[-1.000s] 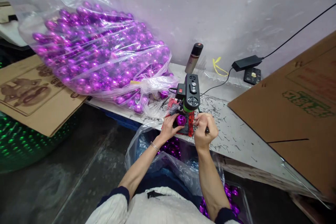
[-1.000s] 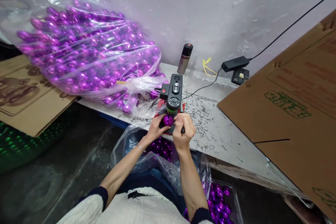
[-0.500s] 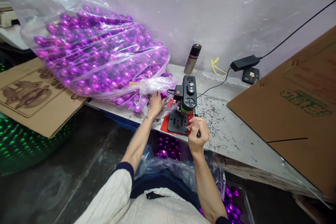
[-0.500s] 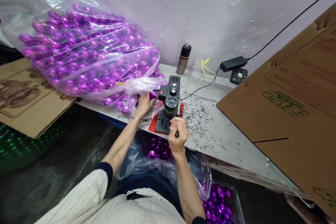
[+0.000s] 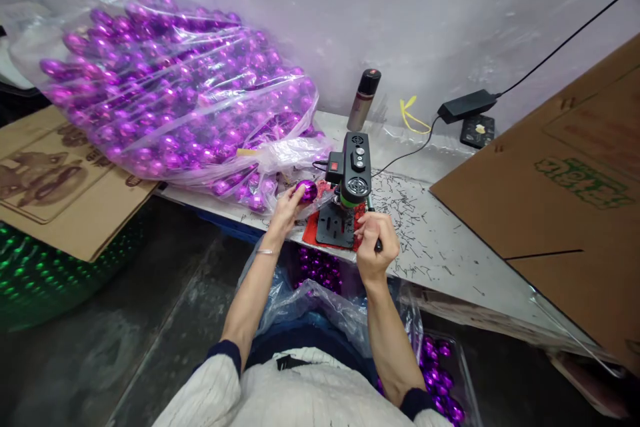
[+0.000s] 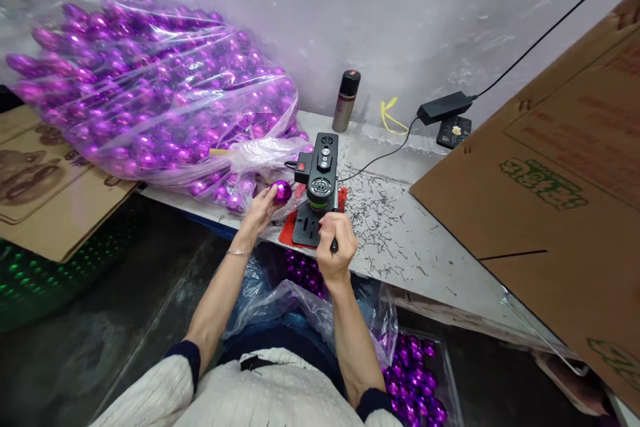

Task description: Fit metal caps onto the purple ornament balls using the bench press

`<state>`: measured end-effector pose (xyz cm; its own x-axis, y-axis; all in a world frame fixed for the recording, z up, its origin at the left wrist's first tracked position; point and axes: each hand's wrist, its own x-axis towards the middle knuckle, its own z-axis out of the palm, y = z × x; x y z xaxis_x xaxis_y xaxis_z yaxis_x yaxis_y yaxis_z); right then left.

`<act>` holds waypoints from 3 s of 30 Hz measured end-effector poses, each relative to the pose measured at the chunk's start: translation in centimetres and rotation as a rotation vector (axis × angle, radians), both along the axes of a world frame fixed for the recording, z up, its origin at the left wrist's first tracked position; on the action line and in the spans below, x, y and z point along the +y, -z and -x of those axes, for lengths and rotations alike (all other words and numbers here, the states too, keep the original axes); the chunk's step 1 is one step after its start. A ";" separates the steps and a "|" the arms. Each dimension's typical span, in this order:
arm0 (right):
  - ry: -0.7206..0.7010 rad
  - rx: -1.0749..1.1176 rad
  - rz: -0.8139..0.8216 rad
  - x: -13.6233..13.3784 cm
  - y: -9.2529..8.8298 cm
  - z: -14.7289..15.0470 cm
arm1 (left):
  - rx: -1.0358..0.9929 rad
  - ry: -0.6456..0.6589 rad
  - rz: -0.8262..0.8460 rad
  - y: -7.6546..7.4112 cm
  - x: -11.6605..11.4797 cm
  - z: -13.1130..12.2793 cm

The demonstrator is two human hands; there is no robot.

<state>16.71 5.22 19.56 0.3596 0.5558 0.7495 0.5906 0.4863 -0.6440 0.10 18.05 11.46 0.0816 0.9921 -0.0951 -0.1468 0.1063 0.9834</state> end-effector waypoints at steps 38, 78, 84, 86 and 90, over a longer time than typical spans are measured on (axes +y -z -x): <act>0.006 -0.001 -0.015 -0.3 1.4 0.1 | 0.452 0.111 -0.484 5.3 -6.5 -5.3; 0.015 0.057 -0.009 0.3 1.4 -0.3 | 0.424 0.062 -0.545 6.2 -6.8 -5.8; -0.020 0.025 0.032 -0.1 -1.3 -0.3 | 0.639 0.093 -0.836 6.9 -12.8 -2.4; -0.011 -0.011 0.019 -0.3 -0.3 -0.3 | 0.717 0.158 -0.896 6.7 -14.1 -1.2; -0.011 -0.052 -0.010 -0.4 0.9 -0.2 | 0.709 0.121 -0.820 4.5 -10.3 -0.5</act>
